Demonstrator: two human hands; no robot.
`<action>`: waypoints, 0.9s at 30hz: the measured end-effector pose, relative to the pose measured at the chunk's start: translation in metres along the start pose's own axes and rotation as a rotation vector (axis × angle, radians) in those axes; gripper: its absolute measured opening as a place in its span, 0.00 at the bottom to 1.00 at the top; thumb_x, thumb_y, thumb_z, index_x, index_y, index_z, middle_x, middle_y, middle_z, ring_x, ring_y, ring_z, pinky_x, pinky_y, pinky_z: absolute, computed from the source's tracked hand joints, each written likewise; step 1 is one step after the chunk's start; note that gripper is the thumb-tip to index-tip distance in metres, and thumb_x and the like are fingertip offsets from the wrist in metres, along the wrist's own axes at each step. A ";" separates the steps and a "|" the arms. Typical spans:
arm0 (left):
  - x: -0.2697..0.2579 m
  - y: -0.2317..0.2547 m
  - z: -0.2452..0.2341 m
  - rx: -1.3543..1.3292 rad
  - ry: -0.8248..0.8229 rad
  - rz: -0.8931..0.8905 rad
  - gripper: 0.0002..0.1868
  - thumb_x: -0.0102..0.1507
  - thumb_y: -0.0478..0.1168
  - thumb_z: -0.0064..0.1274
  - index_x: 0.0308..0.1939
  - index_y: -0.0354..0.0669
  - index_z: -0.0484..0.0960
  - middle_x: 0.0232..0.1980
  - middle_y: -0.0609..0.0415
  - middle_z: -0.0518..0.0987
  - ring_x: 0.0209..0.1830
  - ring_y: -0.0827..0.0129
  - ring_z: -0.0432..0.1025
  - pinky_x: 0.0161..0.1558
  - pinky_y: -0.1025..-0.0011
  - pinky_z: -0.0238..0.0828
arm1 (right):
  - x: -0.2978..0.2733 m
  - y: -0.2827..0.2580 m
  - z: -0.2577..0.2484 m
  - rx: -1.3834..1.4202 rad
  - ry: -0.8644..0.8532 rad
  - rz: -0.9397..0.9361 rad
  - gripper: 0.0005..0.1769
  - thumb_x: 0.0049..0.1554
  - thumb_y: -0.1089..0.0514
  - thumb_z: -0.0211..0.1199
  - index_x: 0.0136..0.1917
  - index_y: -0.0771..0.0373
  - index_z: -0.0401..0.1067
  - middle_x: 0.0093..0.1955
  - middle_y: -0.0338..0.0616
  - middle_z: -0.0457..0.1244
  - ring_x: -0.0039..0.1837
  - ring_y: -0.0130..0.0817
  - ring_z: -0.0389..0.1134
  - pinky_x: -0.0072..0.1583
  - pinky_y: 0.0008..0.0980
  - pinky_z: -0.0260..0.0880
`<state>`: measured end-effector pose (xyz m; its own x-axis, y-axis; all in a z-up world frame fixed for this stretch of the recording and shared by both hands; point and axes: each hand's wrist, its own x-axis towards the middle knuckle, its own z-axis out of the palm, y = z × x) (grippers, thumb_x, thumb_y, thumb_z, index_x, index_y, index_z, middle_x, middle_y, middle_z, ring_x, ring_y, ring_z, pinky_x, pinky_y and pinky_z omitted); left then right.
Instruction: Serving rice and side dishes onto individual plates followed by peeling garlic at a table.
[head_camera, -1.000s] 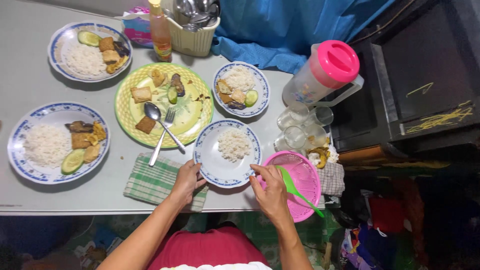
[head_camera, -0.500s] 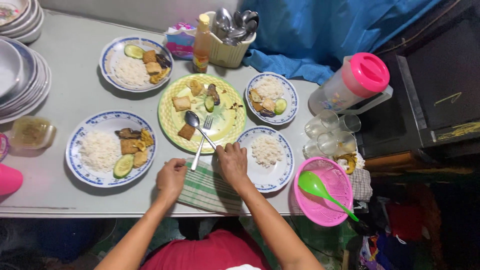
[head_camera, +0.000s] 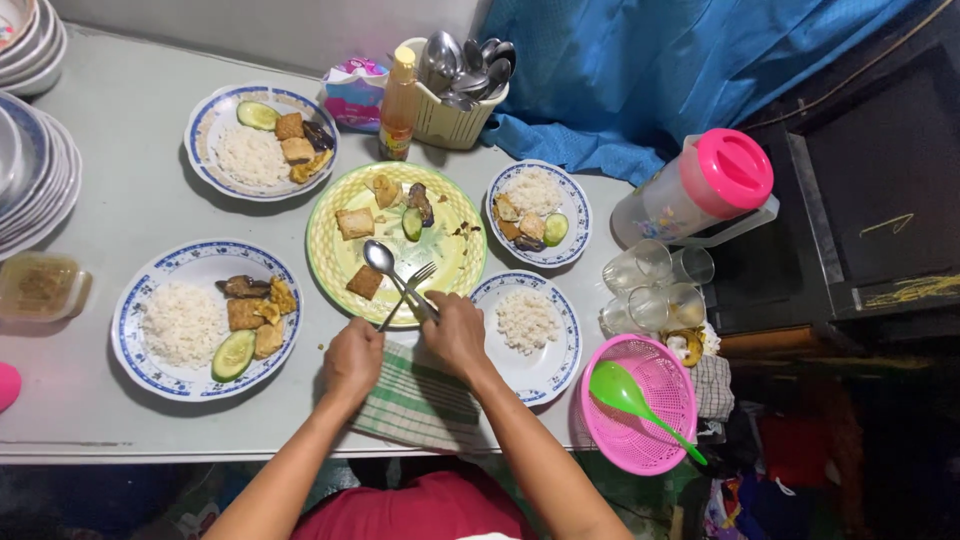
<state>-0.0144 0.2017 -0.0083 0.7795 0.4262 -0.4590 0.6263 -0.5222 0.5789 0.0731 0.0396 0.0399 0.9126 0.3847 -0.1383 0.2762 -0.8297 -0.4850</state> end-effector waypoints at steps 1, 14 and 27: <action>-0.005 -0.003 0.000 -0.002 -0.002 -0.006 0.10 0.65 0.52 0.51 0.39 0.53 0.79 0.42 0.46 0.83 0.53 0.45 0.79 0.53 0.52 0.76 | -0.002 0.003 -0.002 -0.002 -0.006 -0.001 0.22 0.52 0.56 0.59 0.61 0.53 0.74 0.44 0.48 0.67 0.52 0.54 0.67 0.54 0.50 0.62; -0.067 0.024 -0.070 -0.047 0.197 -0.130 0.11 0.72 0.50 0.32 0.47 0.53 0.67 0.40 0.31 0.84 0.48 0.34 0.79 0.51 0.44 0.75 | 0.053 -0.011 -0.006 1.337 0.211 0.382 0.18 0.53 0.64 0.67 0.58 0.64 0.78 0.29 0.33 0.59 0.31 0.17 0.60 0.34 0.15 0.60; -0.002 0.040 -0.037 0.103 0.334 0.186 0.14 0.71 0.42 0.34 0.57 0.51 0.72 0.41 0.42 0.81 0.41 0.41 0.80 0.40 0.45 0.79 | 0.060 0.065 -0.035 0.732 0.538 0.034 0.13 0.66 0.56 0.51 0.55 0.56 0.76 0.33 0.44 0.67 0.37 0.32 0.65 0.46 0.33 0.70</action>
<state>0.0090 0.2071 0.0403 0.8452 0.5253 -0.0985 0.4854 -0.6773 0.5529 0.1564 -0.0054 0.0304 0.9850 -0.0281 0.1701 0.1539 -0.3022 -0.9408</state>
